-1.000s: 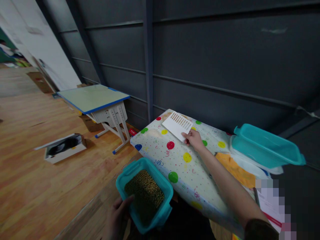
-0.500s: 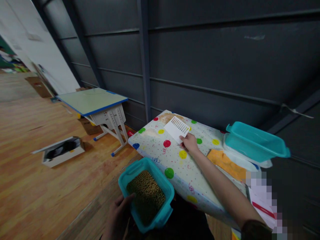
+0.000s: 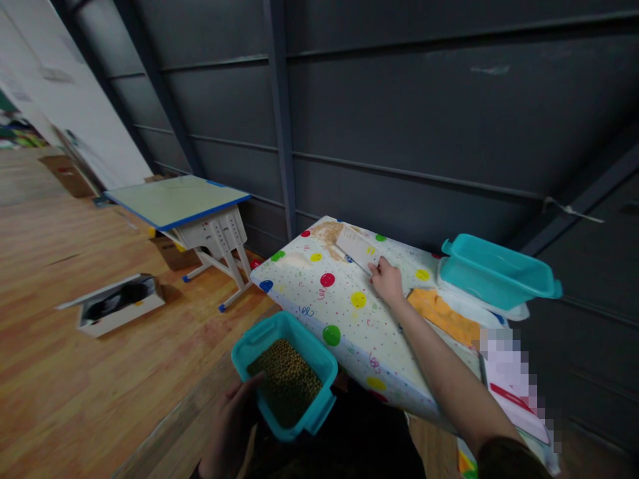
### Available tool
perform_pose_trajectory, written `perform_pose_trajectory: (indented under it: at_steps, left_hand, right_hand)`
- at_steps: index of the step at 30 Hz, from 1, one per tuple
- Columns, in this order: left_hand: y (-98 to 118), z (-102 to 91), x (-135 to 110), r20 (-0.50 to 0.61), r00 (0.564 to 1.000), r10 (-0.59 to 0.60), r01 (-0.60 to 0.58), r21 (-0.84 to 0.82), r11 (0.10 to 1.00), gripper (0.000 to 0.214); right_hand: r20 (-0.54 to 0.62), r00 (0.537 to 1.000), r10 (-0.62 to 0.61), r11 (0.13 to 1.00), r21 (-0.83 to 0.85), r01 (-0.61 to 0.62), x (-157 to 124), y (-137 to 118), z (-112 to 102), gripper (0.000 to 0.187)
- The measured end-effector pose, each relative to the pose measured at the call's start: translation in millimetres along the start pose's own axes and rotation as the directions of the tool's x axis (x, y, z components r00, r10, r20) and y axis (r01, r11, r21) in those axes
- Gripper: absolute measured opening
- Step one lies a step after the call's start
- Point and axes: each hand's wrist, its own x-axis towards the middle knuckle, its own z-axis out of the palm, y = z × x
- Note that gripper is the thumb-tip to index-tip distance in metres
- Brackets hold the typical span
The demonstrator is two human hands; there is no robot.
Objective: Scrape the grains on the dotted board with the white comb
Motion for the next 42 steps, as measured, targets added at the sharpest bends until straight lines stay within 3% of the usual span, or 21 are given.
perform_pose_trajectory:
  at_steps: [5,10,16,22,28,36,42]
  left_hand:
    - [4,2.6,-6,-0.016,1.0,0.0,-0.001,-0.032,0.999,0.03]
    - [4,3.4,-7,-0.01,1.0,0.006,-0.006,-0.025,1.0,0.034]
    - [3,9.8,-4,-0.06,0.998,-0.035,0.033,-0.03,0.999,0.052]
    - [15,15.9,-8,-0.026,0.999,-0.04,0.039,-0.024,0.999,0.064]
    - [19,16.8,-8,-0.002,1.0,-0.001,0.001,-0.036,0.999,0.059]
    - [23,19.1,-13,0.015,1.0,-0.027,0.027,-0.057,0.998,0.057]
    - [17,13.4,-9,-0.005,1.0,0.013,-0.013,-0.052,0.999,0.056]
  right_hand:
    - [0.025,0.995,-0.101,0.958,-0.266,0.104,-11,-12,-3,0.042]
    - [0.023,0.987,-0.158,0.94,-0.304,0.157,-8,-16,3,0.049]
    - [0.079,0.953,-0.293,0.913,-0.271,0.303,-8,-11,7,0.043]
    - [0.01,0.964,-0.266,0.938,-0.229,0.261,-4,-9,8,0.044]
    - [0.075,0.96,-0.27,0.929,-0.244,0.28,-5,-12,7,0.045]
    - [0.01,0.966,-0.259,0.945,-0.203,0.256,-14,-10,2,0.042]
    - [0.072,0.965,-0.251,0.935,-0.24,0.261,-19,-15,1,0.04]
